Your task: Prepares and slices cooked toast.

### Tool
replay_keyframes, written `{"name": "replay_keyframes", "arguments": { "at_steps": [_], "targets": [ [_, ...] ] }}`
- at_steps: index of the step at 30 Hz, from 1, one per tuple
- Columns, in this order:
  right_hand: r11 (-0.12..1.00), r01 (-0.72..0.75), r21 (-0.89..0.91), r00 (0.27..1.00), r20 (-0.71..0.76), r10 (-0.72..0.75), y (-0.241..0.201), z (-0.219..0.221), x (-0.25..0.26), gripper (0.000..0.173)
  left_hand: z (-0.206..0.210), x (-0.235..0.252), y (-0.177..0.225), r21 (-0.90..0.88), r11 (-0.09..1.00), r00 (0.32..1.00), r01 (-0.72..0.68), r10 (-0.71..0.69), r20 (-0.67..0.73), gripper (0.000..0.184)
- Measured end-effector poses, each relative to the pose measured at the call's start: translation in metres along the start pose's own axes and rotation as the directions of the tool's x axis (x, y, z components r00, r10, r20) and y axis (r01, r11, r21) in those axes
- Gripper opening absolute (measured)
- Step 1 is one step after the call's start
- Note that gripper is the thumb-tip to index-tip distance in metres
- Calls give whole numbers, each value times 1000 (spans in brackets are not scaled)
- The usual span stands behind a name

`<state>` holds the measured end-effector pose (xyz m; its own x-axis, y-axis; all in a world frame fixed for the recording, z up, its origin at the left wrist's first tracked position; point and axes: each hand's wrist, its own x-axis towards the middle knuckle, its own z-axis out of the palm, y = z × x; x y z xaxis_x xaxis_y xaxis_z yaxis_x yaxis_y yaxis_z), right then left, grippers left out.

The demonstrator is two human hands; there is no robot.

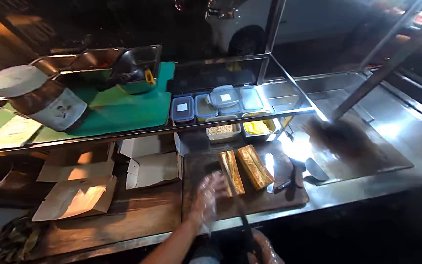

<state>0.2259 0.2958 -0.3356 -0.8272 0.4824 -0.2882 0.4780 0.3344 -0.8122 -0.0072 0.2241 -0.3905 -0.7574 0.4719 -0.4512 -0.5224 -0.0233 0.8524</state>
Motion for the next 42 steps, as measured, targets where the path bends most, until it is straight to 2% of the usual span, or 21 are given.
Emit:
{"name": "replay_keyframes", "arguments": {
  "at_steps": [1,2,3,5,7,9,11,13,15,17,20,22,28,32,35,37,42],
  "targets": [
    [991,-33,-133,996,-82,22,-8,-3,7,47,-11,37,2,195,977,996,-81,88,-26,37],
    [959,-92,-267,991,-116,63,-19,-6,17,50,-23,72,5,389,910,988,-145,153,11,42],
    [909,-154,-388,987,-108,121,-32,-7,30,56,-30,100,10,517,833,980,-197,161,114,54],
    [798,-202,-568,975,-38,219,-55,-3,60,69,-31,142,22,665,689,938,-287,64,339,74],
    [709,-277,-649,887,110,448,-80,-2,89,78,-26,155,35,731,601,886,-322,-81,457,71],
    [651,-313,-692,810,164,563,-95,-1,105,80,-26,161,46,731,599,856,-326,-141,497,55],
    [630,-329,-704,789,162,593,-102,1,109,79,-36,177,44,714,613,825,-339,-171,539,48],
    [622,-333,-709,787,154,597,-108,5,119,80,-42,181,47,723,607,811,-331,-209,547,48],
    [620,-349,-703,788,138,600,-113,14,141,79,-41,182,52,706,646,792,-289,-253,556,48],
    [614,-364,-700,780,132,612,-117,18,158,79,-45,199,41,676,680,758,-284,-272,592,47],
    [597,-359,-718,780,120,614,-124,4,136,77,-43,211,32,704,641,747,-306,-297,595,42],
    [635,-344,-692,823,103,559,-126,-7,111,73,-34,205,45,733,600,731,-321,-334,594,35],
    [650,-361,-669,765,185,616,-109,8,164,80,-28,199,38,793,522,799,-316,-304,519,26],
    [659,-327,-677,802,170,573,-111,-13,94,77,-32,200,32,757,592,795,-277,-301,526,23],
    [700,-360,-617,797,187,574,-100,3,112,78,-32,198,24,724,636,801,-266,-271,533,18],
    [696,-363,-619,786,197,586,-94,6,136,78,-28,193,26,756,599,828,-264,-261,496,20],
    [677,-345,-650,755,237,612,-105,-26,82,81,-35,191,20,753,585,843,-301,-207,497,20]
  ]
}}
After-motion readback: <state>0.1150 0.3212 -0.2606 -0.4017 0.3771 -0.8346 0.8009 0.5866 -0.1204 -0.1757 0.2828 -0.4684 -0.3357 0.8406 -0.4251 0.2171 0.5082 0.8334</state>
